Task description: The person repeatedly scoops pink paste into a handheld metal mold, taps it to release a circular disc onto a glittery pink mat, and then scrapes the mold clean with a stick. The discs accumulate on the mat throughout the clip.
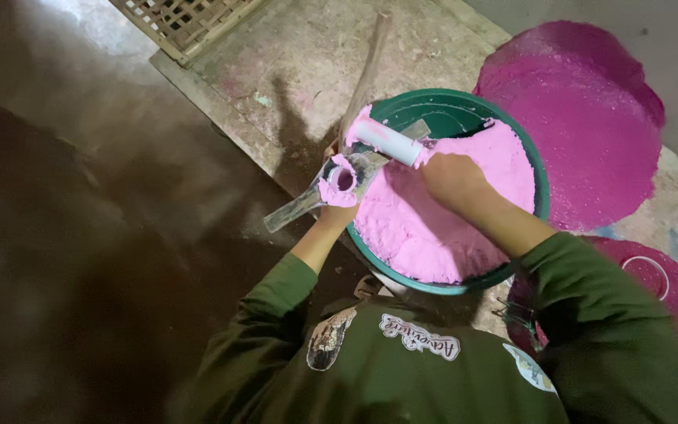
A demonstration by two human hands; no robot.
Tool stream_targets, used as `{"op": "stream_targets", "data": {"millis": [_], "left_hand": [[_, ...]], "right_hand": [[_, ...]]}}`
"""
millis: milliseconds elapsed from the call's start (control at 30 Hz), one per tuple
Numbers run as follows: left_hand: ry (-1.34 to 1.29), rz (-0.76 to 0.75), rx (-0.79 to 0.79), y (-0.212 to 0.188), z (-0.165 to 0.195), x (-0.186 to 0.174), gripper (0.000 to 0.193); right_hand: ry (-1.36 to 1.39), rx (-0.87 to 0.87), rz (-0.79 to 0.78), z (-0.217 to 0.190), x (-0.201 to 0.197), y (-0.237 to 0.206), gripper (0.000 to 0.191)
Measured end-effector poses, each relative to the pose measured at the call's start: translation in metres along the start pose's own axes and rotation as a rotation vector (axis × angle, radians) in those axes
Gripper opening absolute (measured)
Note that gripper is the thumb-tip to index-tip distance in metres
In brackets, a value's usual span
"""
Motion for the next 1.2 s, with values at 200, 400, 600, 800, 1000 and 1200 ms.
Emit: {"op": "stream_targets", "data": {"millis": [200,400,600,800,1000,1200], "left_hand": [[0.026,-0.001,-0.016,-0.002,-0.004,0.000,0.050],[0.035,-0.001,-0.039,0.003,-0.011,-0.006,0.060],[0.012,0.004,-0.005,0.019,0.015,-0.031,0.069],[-0.026,-0.035,0.401,-0.008,0.113,-0.032,0.079],[0.116,-0.275,0.545,-0.021,0.142,0.003,0.073],[0.136,-0.528,0.098,-0.024,0.102,0.035,0.062]], "right_hand": [[0.280,-0.024,-0.088,-0.033,-0.023,-0.038,0.052],[0.401,0.008,-0.018,-0.041,-0.045,-0.096,0.033],[0.679,0.219,-0.248,0.027,-0.060,-0.144,0.032],[1.095,0.381,-0.337,0.047,-0.095,-0.146,0.040],[0.015,0.104,-0.037,0.034,-0.179,-0.112,0.030],[-0.218,-0.410,0.309,-0.070,-0.182,-0.129,0.030]]}}
Point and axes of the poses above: each hand's wrist, its own y-axis towards the middle knuckle, its own x-axis out of the palm, z = x × y, the point moved 10 cm from there along y, towards the middle knuckle, and after that the axes turned 14 degrees about z, right-handed, at the moved point
